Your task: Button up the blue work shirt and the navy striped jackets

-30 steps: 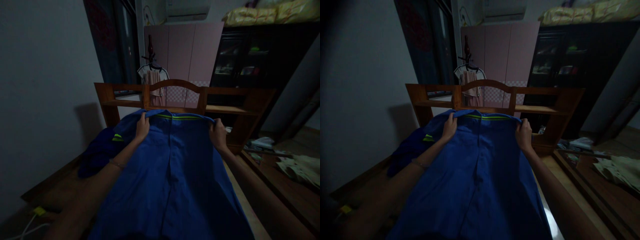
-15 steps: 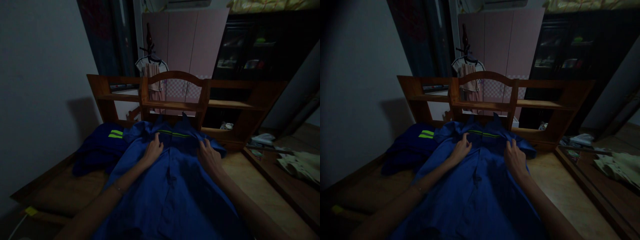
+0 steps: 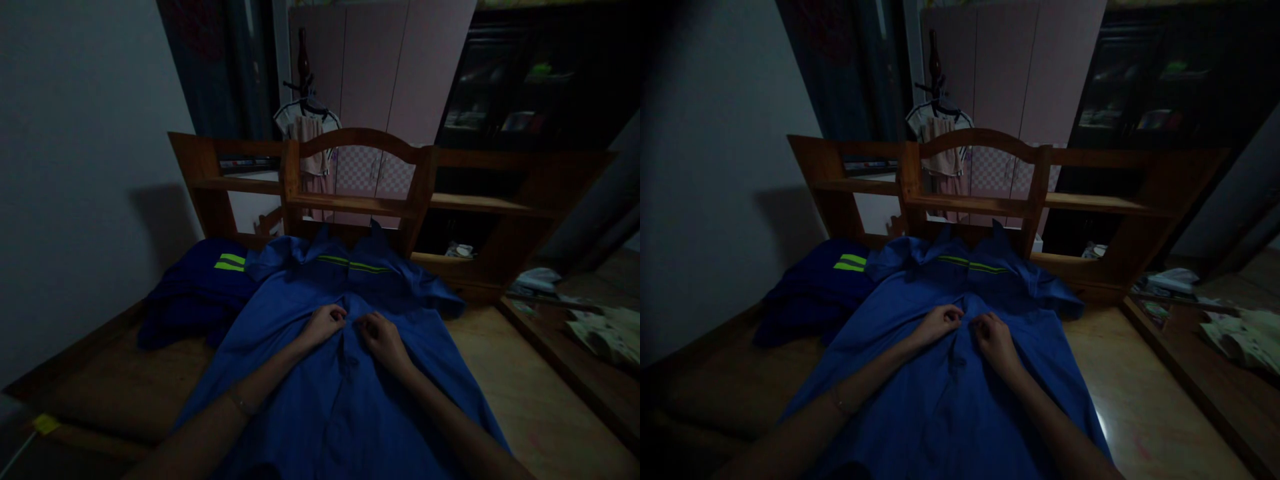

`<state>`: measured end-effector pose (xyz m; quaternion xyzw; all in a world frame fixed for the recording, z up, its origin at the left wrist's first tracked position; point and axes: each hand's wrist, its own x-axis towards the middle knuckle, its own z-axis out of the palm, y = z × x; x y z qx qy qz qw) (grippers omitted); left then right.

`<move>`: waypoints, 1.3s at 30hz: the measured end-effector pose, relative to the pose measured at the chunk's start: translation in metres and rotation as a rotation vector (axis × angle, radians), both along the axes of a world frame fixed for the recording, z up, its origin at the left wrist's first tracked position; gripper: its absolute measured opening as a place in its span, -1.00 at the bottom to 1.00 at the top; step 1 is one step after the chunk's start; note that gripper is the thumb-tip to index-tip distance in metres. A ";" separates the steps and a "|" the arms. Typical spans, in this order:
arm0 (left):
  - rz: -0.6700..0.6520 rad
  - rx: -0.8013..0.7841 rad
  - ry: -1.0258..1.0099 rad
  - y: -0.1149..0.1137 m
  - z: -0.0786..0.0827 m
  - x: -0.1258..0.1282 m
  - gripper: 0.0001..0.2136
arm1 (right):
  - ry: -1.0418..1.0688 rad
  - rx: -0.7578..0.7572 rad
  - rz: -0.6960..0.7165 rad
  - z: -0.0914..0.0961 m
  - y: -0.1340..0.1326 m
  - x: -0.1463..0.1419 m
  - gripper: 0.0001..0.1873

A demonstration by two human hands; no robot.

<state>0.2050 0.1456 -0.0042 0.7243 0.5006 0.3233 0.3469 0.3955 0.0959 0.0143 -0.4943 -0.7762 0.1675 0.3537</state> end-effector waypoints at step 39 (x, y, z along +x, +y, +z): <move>-0.088 0.270 0.108 -0.004 0.009 0.004 -0.91 | 0.688 -0.382 -0.002 -0.011 0.019 0.007 -0.64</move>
